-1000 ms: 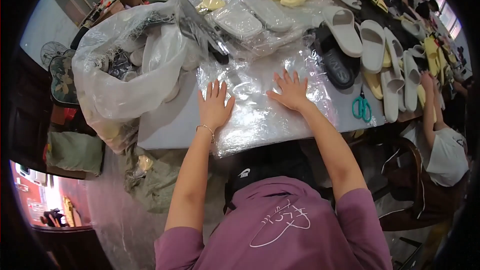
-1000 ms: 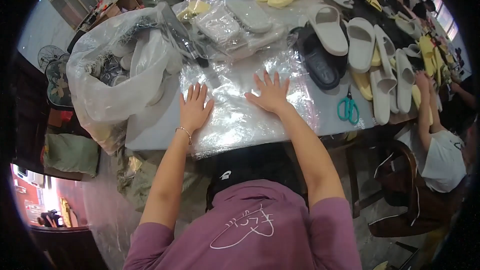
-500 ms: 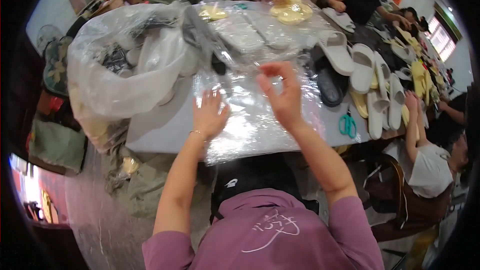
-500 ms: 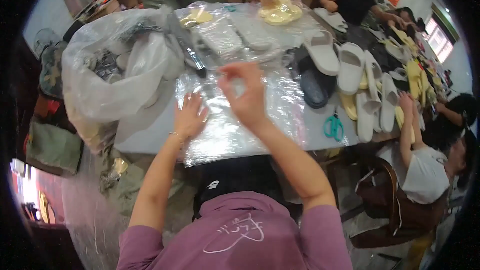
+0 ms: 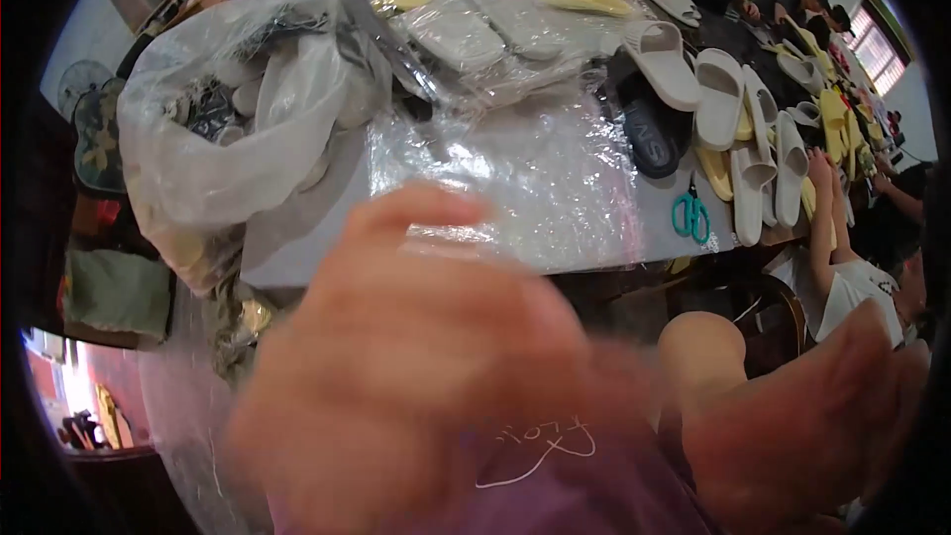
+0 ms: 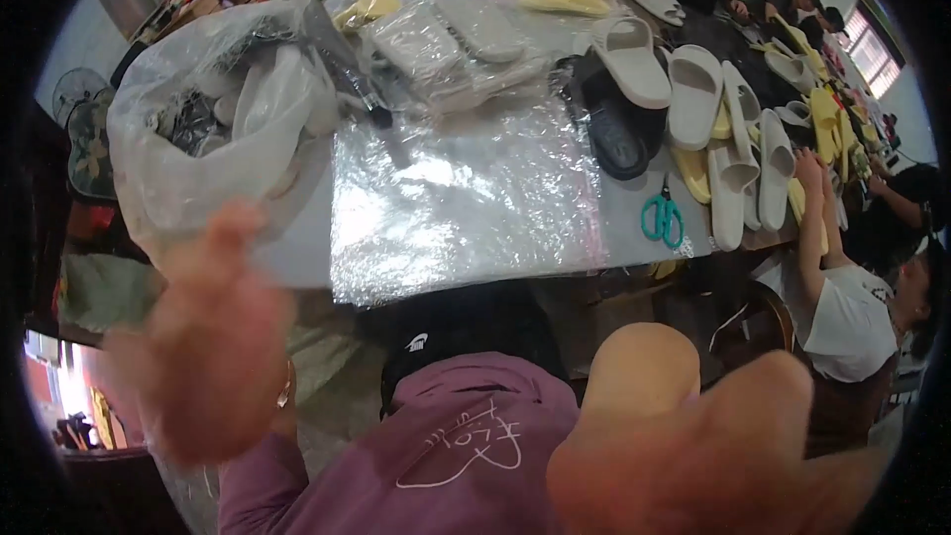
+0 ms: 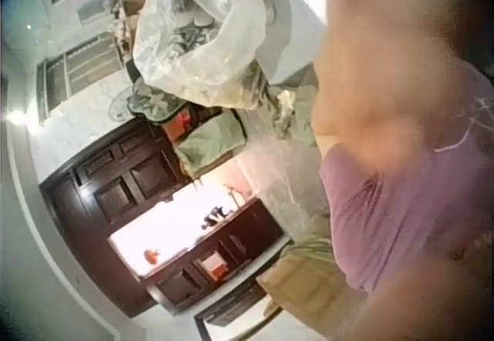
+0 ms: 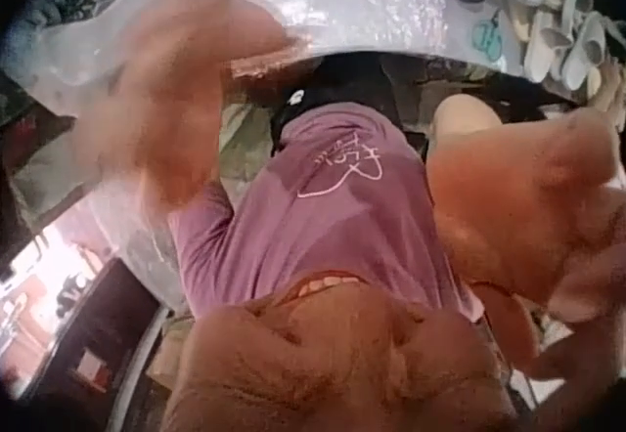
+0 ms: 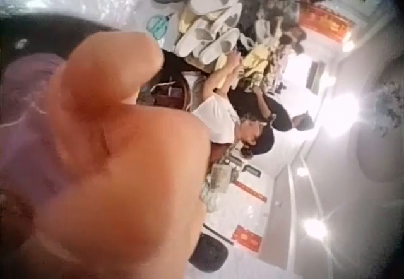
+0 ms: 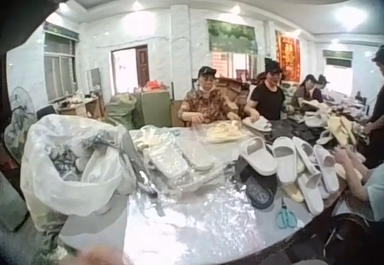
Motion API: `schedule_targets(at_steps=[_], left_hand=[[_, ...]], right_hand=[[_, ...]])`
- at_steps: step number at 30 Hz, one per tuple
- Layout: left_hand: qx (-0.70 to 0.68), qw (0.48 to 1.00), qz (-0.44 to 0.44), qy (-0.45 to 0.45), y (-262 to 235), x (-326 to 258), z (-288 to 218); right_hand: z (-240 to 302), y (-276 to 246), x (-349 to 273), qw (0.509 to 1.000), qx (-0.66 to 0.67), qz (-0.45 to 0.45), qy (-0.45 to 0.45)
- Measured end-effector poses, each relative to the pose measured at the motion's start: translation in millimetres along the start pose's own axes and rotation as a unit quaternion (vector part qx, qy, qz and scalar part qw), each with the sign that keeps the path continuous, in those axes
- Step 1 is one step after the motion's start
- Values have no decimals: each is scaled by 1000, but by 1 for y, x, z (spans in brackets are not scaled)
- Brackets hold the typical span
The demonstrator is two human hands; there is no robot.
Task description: Sorting and inspecting pairs of slippers from a bag on a workshop table.
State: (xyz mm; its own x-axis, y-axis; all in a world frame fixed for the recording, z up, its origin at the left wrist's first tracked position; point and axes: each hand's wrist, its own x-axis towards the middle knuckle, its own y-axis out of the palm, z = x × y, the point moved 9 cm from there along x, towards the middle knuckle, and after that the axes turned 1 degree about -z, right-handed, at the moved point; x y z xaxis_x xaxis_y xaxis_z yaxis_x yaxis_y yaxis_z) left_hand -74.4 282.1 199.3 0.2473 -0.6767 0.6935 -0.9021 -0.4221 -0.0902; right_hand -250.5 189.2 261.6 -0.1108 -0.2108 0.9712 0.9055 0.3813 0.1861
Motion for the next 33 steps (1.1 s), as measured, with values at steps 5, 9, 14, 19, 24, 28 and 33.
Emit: schedule_targets(at_steps=[5,9,14,19,24,28,33], left_hand=[[-21,997,-67,14,-63,-14,-7],[-23,987,-137,83,-123,-82,-49],[-48,964,-181,187,-136,-68,-49],[45,990,-120,-57,-106,-10,89],[-226,896,-73,-376,-75,-28,240],[-491,747,-165,-417,-67,-22,288],[-627,644,-283,-333,-98,-18,298]], right_hand=[[18,-16,-16,989,-75,-98,-77],[37,-30,-37,961,-96,-184,-182],[-190,128,-178,831,-84,365,411],[-253,188,-188,869,-246,310,298],[-319,223,-136,898,27,232,372],[-284,226,-58,837,256,100,474],[-252,162,-13,798,400,83,443]])
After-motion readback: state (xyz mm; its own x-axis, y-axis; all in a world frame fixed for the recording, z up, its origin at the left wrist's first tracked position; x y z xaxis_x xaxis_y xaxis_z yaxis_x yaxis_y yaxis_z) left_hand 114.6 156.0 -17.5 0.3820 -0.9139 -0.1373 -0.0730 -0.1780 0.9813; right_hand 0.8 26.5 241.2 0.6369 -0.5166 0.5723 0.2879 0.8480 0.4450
